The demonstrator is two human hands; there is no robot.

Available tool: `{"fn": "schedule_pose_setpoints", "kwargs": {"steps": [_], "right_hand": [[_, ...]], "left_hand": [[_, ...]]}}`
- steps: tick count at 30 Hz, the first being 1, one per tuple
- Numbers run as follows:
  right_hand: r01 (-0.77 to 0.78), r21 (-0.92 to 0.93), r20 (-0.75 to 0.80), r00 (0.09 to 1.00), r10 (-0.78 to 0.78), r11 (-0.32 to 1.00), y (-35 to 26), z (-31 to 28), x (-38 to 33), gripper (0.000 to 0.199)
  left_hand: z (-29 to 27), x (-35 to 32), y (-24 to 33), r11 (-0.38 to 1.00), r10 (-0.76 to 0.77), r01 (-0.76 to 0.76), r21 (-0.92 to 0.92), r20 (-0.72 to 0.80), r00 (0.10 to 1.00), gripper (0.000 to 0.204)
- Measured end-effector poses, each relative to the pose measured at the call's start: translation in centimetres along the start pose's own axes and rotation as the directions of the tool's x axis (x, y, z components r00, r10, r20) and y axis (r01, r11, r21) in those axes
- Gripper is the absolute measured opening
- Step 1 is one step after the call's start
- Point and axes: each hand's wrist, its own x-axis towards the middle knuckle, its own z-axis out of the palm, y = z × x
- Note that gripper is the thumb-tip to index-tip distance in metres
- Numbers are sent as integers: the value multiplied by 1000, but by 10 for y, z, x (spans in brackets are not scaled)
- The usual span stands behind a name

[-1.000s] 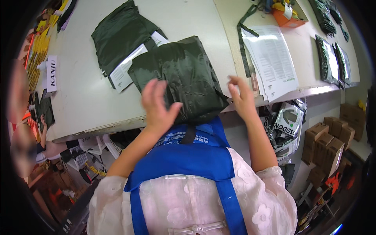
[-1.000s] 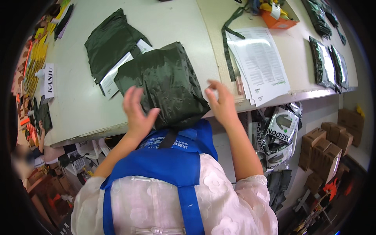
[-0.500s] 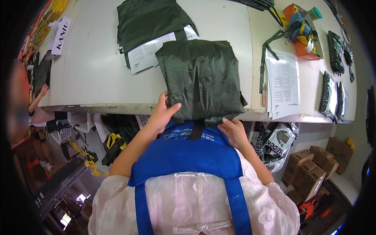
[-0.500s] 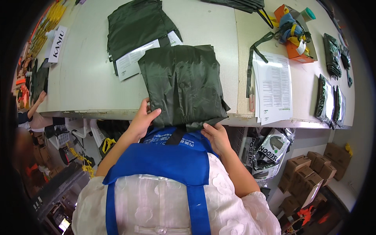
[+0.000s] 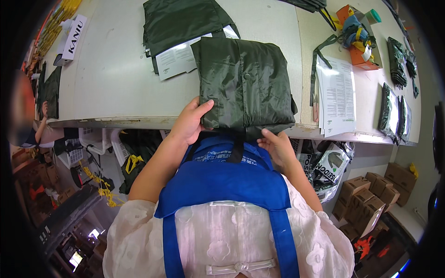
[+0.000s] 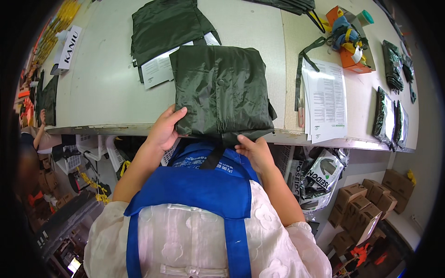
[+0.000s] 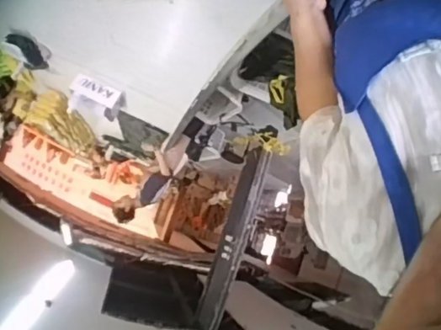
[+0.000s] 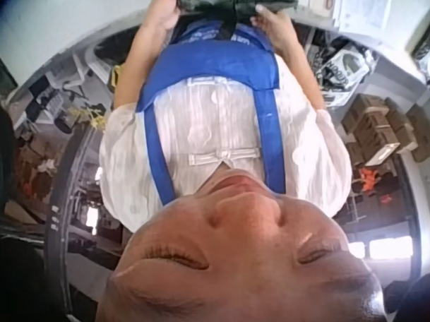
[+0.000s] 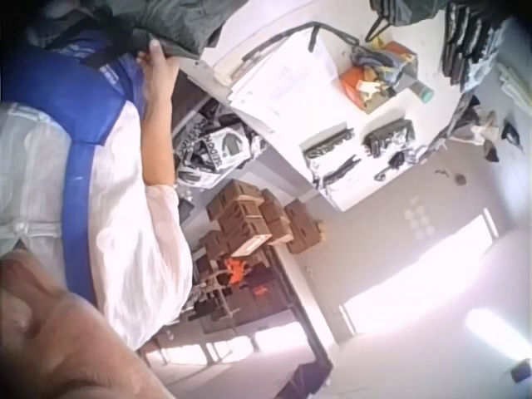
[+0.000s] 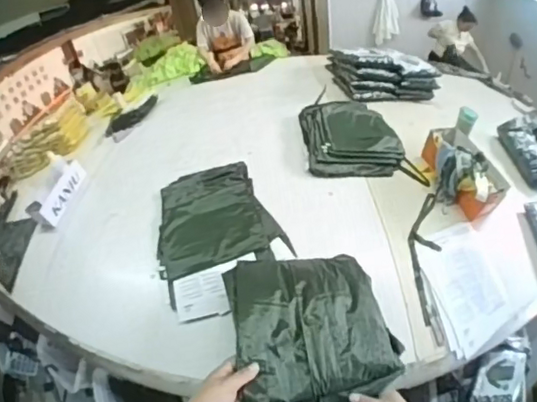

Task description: The person folds a green jacket on a white table. They smooth the fabric, fold the sleeves and body, and place the folded jacket into a clear plastic bag. The person then places the bagged jacket on a stack of similar items.

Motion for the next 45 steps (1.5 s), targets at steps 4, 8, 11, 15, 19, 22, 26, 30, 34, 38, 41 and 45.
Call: {"fn": "schedule_pose_setpoints", "kwargs": {"steps": [4, 8, 11, 15, 19, 22, 26, 30, 34, 38, 41, 45], "right_hand": [[148, -184, -207, 960, -186, 972, 1, -31, 0, 28], [96, 178, -172, 983, -65, 979, -11, -22, 1, 16], [-7, 354, -108, 993, 48, 935, -17, -21, 4, 15], [82, 634, 15, 993, -119, 769, -9, -2, 8, 27], [196, 632, -51, 976, -212, 750, 46, -4, 49, 39], [241, 515, -222, 965, -143, 822, 38, 21, 38, 36], [197, -317, -118, 962, -245, 928, 38, -12, 36, 32], [87, -437, 180, 984, -8, 895, 5, -44, 16, 55], [146, -241, 3, 989, -149, 959, -40, -20, -1, 59], [186, -669, -82, 944, -320, 720, -23, 4, 15, 63], [145, -822, -71, 933, -353, 550, 3, 1, 19, 65], [144, -665, -105, 953, -283, 733, -52, 7, 28, 85]], "left_hand": [[-1, -2, -5, 1000, -12, 13, -18, 15, 1000, 48], [-2, -3, -7, 999, -22, 24, -37, 39, 999, 54], [7, -9, -1, 990, 84, -82, -113, 15, 996, 50], [8, -10, 9, 937, 272, -260, -234, 18, 962, 40], [-27, 19, -30, 900, 382, -352, -257, 73, 921, 37], [-47, 22, -59, 919, 355, -347, -188, 9, 935, 37], [-45, 13, -61, 950, 304, -307, -49, -65, 951, 41], [-49, 9, -57, 959, 281, -278, 52, -90, 955, 44], [-55, 16, -69, 946, 301, -290, 145, -57, 952, 49], [-60, 19, -79, 870, 383, -349, 347, -32, 923, 56], [-60, 5, -75, 836, 388, -351, 421, -3, 922, 65], [-56, 1, -66, 806, 371, -321, 497, -2, 929, 70]]}}
